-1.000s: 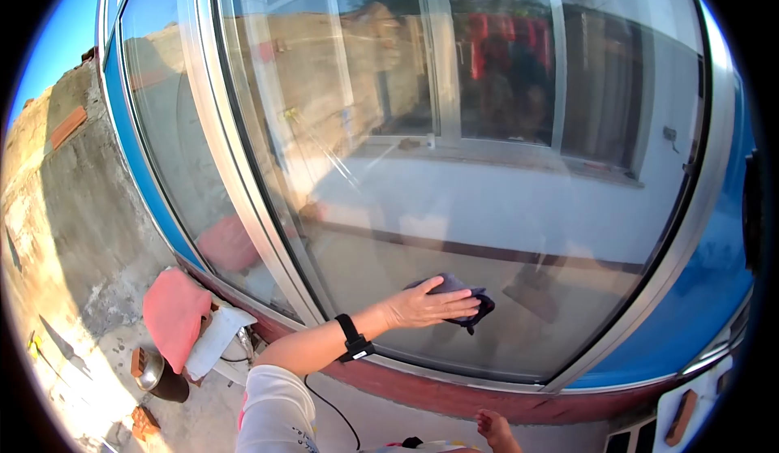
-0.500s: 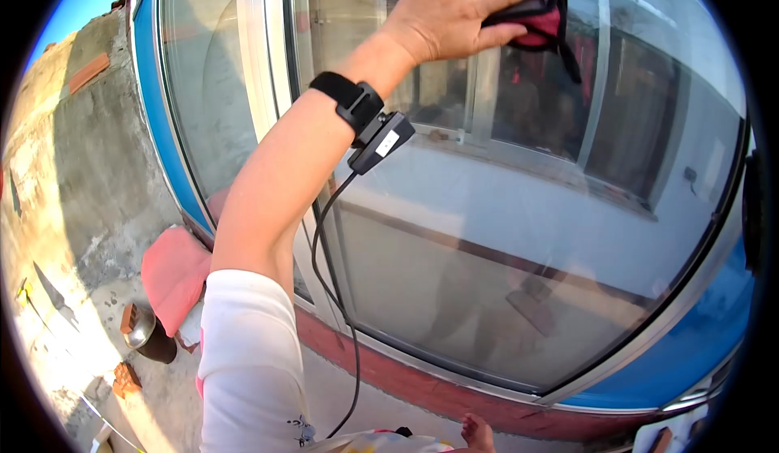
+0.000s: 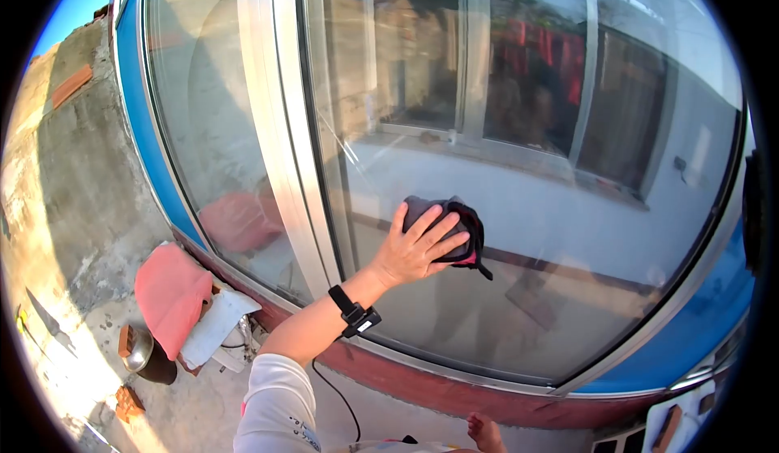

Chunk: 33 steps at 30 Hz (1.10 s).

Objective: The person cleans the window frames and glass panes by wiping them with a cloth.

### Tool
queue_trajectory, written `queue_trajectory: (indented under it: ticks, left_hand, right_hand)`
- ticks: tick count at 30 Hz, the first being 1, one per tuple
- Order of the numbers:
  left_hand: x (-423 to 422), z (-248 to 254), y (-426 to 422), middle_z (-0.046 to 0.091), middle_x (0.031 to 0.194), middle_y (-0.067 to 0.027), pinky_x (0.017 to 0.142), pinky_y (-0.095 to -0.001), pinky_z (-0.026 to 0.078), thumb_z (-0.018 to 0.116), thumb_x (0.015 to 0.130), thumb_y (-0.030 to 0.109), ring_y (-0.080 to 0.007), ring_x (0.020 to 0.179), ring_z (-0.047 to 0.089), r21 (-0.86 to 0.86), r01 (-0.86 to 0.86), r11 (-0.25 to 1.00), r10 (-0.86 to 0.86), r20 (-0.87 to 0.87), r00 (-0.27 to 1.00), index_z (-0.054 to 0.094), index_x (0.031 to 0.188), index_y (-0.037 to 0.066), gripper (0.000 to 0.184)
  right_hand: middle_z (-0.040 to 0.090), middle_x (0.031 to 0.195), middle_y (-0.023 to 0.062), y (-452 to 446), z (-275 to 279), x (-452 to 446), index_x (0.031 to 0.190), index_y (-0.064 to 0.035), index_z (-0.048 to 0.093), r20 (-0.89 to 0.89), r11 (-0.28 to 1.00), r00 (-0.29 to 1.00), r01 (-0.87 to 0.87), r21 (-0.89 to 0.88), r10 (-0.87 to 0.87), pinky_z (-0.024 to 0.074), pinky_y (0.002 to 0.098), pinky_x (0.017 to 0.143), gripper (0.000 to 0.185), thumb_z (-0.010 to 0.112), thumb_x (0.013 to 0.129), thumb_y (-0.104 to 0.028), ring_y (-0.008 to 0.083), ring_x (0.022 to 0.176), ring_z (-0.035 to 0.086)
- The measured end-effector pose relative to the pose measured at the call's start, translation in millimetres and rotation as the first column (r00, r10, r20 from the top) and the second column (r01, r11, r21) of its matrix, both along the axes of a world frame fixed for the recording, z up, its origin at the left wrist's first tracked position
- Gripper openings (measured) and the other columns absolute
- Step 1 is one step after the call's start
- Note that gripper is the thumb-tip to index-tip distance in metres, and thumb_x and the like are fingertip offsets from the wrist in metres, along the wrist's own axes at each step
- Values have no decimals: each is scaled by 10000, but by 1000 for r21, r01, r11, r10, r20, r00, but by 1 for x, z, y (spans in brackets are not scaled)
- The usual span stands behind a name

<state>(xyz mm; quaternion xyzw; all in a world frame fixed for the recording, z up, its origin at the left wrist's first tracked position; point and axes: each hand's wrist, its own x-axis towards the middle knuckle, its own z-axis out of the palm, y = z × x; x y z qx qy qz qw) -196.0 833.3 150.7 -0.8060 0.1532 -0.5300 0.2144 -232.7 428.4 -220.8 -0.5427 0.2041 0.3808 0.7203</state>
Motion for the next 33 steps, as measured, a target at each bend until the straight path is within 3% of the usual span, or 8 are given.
queue_trajectory:
  ticks: [6,8,12,18,22,25,29,33]
  left_hand:
    - [-36,-104,46,399,1432,27,1076,-619,178,696,720,442,-224,1364,295,-10,-107,994,103,-163,981,477,1337,352,661]
    - [-40,-79,42,367,1460,-31,1069,-625,186,701,737,392,-278,1379,272,-17,-86,996,81,-190,978,475,1344,308,653]
    - [-26,56,38,282,1480,-216,1057,-636,175,637,814,334,-425,1364,244,-332,-40,942,81,112,990,442,1359,97,625]
    - [5,313,65,292,1484,-177,1022,-606,258,521,896,408,-399,1345,275,-101,16,995,43,554,831,431,1378,102,578]
    - [16,410,99,326,1458,-216,1072,-468,276,470,944,375,-412,1304,341,-61,-46,997,74,619,781,361,1415,71,571]
    - [18,370,92,305,1467,-222,1086,-468,250,471,949,336,-414,1327,303,-12,0,1000,7,610,792,352,1418,55,559]
    - [-5,222,47,280,1493,-181,1096,-517,187,515,917,269,-392,1368,248,-171,38,985,45,456,889,368,1419,86,554]
    - [-10,47,52,242,1480,-264,1053,-642,167,523,881,415,-479,1353,221,-327,-34,944,120,246,962,398,1387,81,619]
  right_hand:
    - [667,828,26,32,11,-18,945,-101,645,3,1000,1000,-15,6,15,488,282,615,179,574,870,-247,123,703,579]
    - [668,738,-11,38,27,-32,859,-42,697,73,930,991,-129,344,111,429,179,512,207,562,894,-195,69,654,605]
    - [667,827,23,46,4,-45,955,-101,644,-53,1000,999,-5,27,6,488,281,613,176,576,872,-241,125,701,581]
    - [657,838,2,38,58,-30,970,-119,636,51,995,993,101,19,-102,479,265,600,169,579,868,-241,103,698,572]
    - [650,790,-26,34,67,-17,937,-142,655,82,982,978,190,14,-191,472,240,591,150,592,871,-261,79,674,571]
    - [645,794,-28,24,64,-16,945,-135,655,42,985,984,170,17,-171,471,238,596,159,591,873,-262,80,676,567]
    - [656,832,-19,6,48,-14,985,-123,648,3,994,995,101,-35,-101,474,240,617,186,576,881,-259,73,700,573]
    - [654,844,-13,1,52,-8,988,-116,646,-15,996,1000,25,-86,-26,472,238,624,194,576,880,-261,77,718,572]
